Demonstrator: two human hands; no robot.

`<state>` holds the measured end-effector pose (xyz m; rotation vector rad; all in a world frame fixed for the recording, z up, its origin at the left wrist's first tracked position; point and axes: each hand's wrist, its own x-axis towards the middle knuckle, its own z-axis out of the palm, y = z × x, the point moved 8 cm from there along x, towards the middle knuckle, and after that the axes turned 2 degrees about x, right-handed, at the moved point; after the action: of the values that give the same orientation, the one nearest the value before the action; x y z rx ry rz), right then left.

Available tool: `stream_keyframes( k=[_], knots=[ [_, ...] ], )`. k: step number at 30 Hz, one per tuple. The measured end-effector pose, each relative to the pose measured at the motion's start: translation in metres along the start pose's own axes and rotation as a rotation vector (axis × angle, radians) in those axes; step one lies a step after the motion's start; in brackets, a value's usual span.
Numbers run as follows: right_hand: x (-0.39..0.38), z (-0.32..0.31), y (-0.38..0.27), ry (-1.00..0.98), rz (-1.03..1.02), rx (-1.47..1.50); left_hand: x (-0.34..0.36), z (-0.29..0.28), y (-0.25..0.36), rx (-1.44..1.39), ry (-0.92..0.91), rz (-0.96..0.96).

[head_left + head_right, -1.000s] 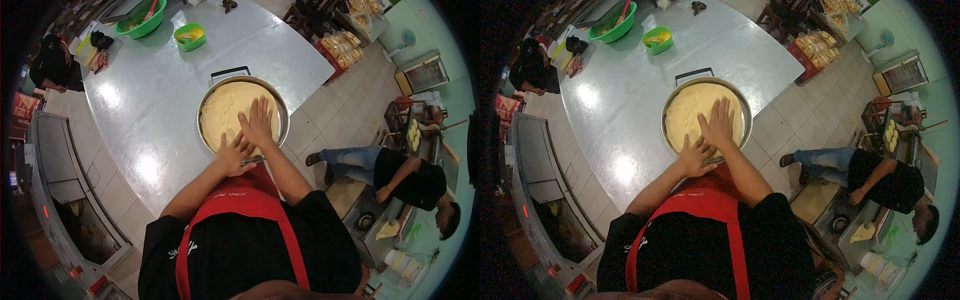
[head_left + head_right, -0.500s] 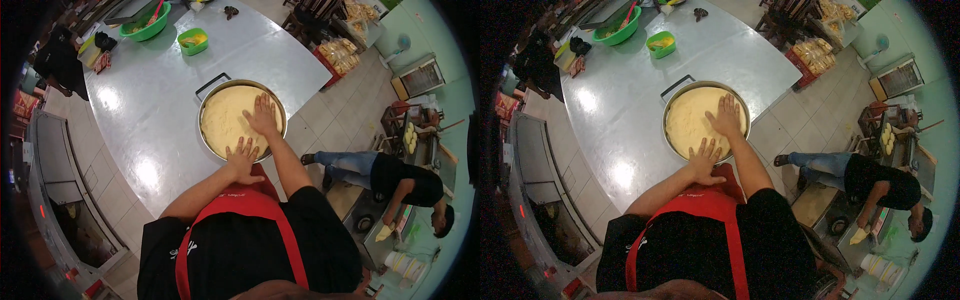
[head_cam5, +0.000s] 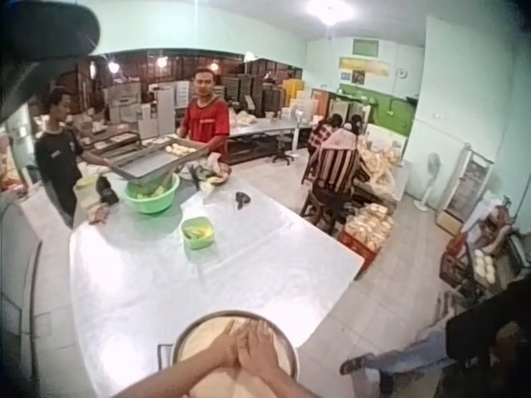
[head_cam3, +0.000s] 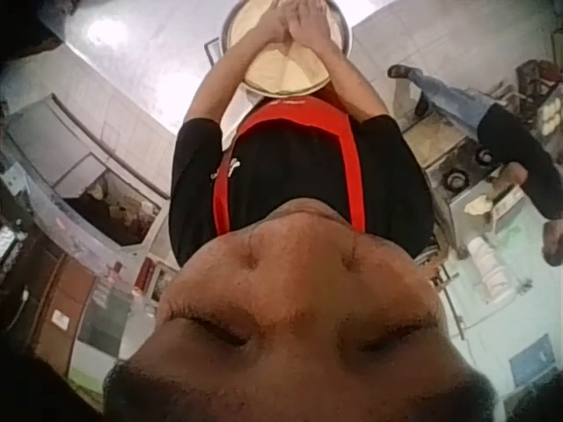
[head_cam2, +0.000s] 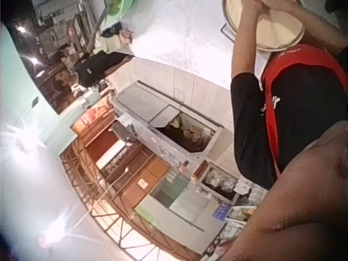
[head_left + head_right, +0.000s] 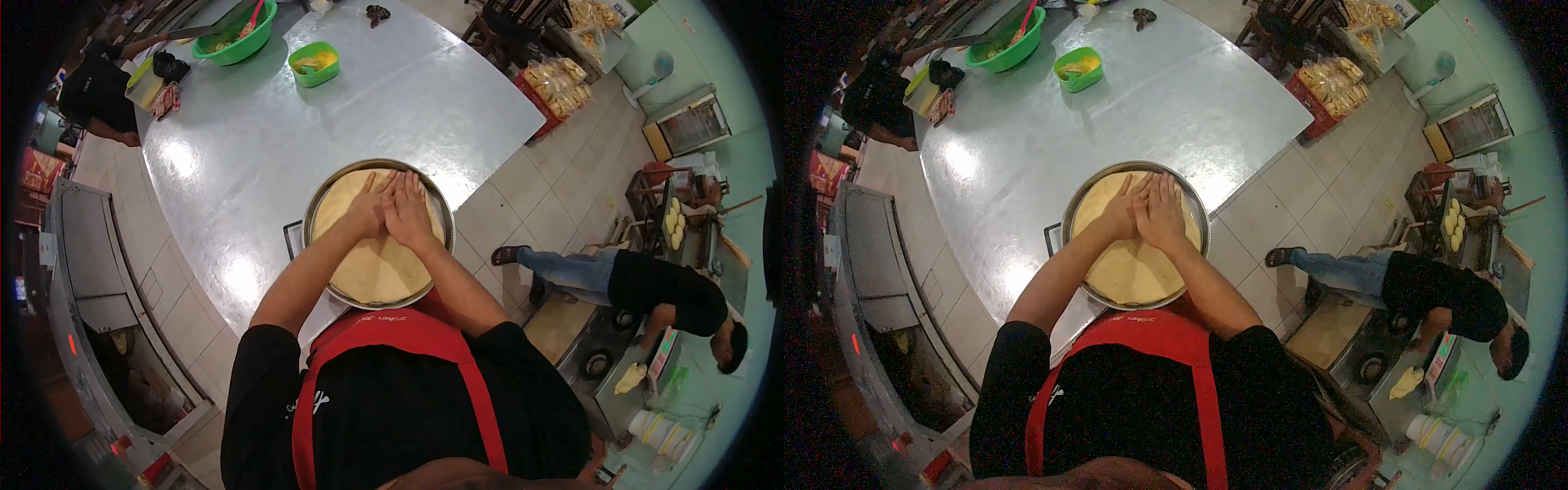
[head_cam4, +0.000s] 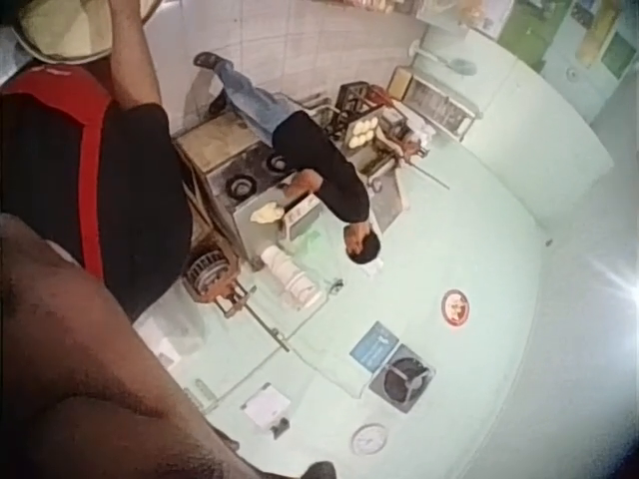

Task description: Using a manual dough divider to portion dough and preparing round baking pans by greasing and filling them.

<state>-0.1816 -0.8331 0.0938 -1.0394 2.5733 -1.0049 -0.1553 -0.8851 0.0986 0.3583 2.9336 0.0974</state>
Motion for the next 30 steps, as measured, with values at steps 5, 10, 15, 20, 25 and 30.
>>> stream_keyframes(
  k=[5,10,15,20,25,30],
  knots=[
    [-0.031,0.002,0.012,-0.146,-0.142,-0.329,-0.015,0.01,-0.017,-0.159,0.178,0.026],
    [0.041,-0.003,0.019,-0.471,0.037,-0.048,0.012,0.009,-0.053,-0.099,-0.153,-0.39],
    [0.015,-0.009,0.033,-0.157,-0.16,-0.388,-0.012,0.003,-0.047,-0.14,0.215,-0.153],
    [0.032,-0.003,0.059,-0.361,0.042,-0.017,-0.008,0.014,-0.048,-0.203,-0.001,-0.336],
    [0.038,-0.013,0.059,-0.396,0.147,-0.108,-0.012,0.02,-0.078,-0.328,0.157,-0.438],
    [0.0,-0.031,0.057,-0.145,0.255,-0.206,-0.037,0.025,-0.057,-0.333,0.104,-0.57]
  ],
)
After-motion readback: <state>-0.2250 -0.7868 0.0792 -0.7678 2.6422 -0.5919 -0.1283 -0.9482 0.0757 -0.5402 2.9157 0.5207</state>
